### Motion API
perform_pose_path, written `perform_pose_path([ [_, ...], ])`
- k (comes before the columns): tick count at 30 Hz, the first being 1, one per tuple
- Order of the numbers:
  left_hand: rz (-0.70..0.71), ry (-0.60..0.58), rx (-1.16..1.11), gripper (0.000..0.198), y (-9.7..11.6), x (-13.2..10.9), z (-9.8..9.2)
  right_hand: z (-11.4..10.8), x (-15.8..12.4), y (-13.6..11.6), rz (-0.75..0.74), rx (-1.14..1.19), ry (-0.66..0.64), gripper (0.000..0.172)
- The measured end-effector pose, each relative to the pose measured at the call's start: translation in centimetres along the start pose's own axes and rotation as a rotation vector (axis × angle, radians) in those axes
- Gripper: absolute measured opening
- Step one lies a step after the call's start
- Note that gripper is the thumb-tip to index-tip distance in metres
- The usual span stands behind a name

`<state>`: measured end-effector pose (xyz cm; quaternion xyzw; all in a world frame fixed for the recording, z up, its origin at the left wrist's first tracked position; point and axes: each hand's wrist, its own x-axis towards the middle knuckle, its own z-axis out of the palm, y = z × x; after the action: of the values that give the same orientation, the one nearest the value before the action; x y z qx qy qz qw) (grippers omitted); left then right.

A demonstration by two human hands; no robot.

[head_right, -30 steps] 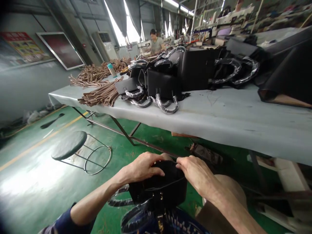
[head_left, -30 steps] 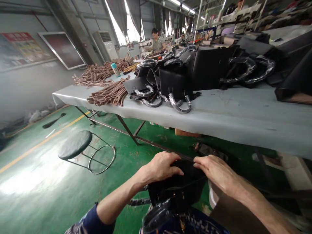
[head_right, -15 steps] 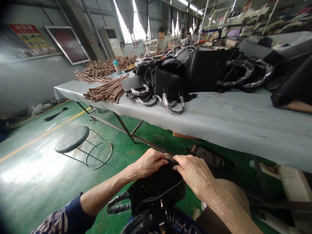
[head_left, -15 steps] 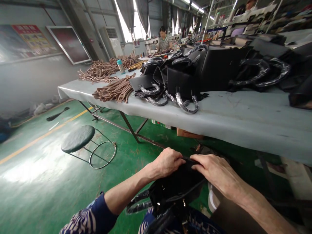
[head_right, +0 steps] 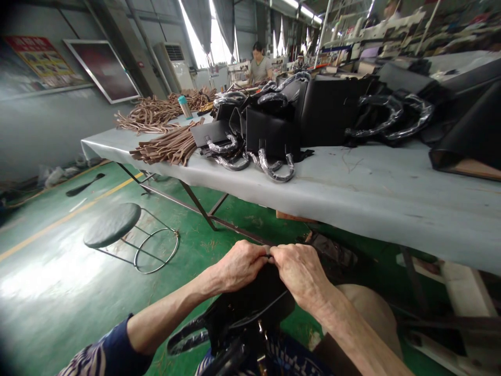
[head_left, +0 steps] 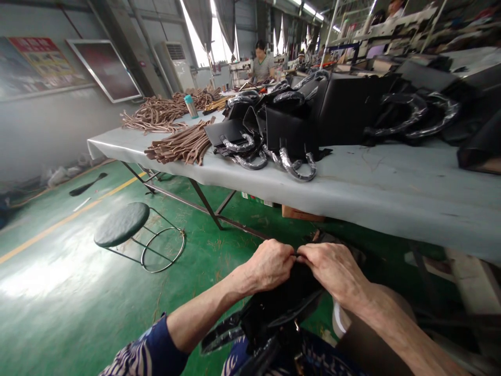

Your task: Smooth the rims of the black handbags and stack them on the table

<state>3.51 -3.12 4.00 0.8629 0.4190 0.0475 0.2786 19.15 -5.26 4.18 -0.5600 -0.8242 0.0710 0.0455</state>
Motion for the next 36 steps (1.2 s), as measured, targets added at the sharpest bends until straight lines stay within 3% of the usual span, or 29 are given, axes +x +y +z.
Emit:
perform_pose_path([
  [5,-0.066,0.09,0.017,0.029,-0.2,-0.5,-0.1,-0.3,0.5,0.6,-0.081,0.281,-0.004,0.026],
  [9,-0.213,0.218,0.003,0.027,-0.8,-0.8,0.2,-0.1,0.3,1.9,0.243,0.596,0.048,0.035],
  [11,-0.251,0.261,-0.017,0.025,-1.1,-0.9,0.3,0.1,-0.2,2.2,0.401,0.633,0.059,0.038],
  [13,-0.269,0.283,-0.037,0.023,-1.3,-0.9,0.4,0.4,-0.8,2.1,0.456,0.573,0.019,0.042],
  [17,-0.26,0.29,-0.044,0.026,-1.3,-0.9,0.6,1.3,-1.1,0.8,0.406,0.391,-0.025,0.047],
  [22,-0.224,0.26,-0.017,0.031,-1.2,-1.1,0.3,1.6,0.1,0.3,0.38,0.234,-0.087,0.026],
  [25,-0.227,0.218,0.021,0.031,-1.0,-1.1,-0.2,0.7,0.7,0.4,0.37,0.113,-0.061,0.024],
  [29,-0.244,0.172,0.074,0.03,-0.8,-0.9,-0.2,-0.3,1.1,0.4,0.236,-0.032,-0.091,0.015],
  [36,-0.153,0.167,0.147,0.022,-1.2,-0.5,-0.4,0.4,2.0,0.9,0.056,-0.139,-0.059,0.022],
])
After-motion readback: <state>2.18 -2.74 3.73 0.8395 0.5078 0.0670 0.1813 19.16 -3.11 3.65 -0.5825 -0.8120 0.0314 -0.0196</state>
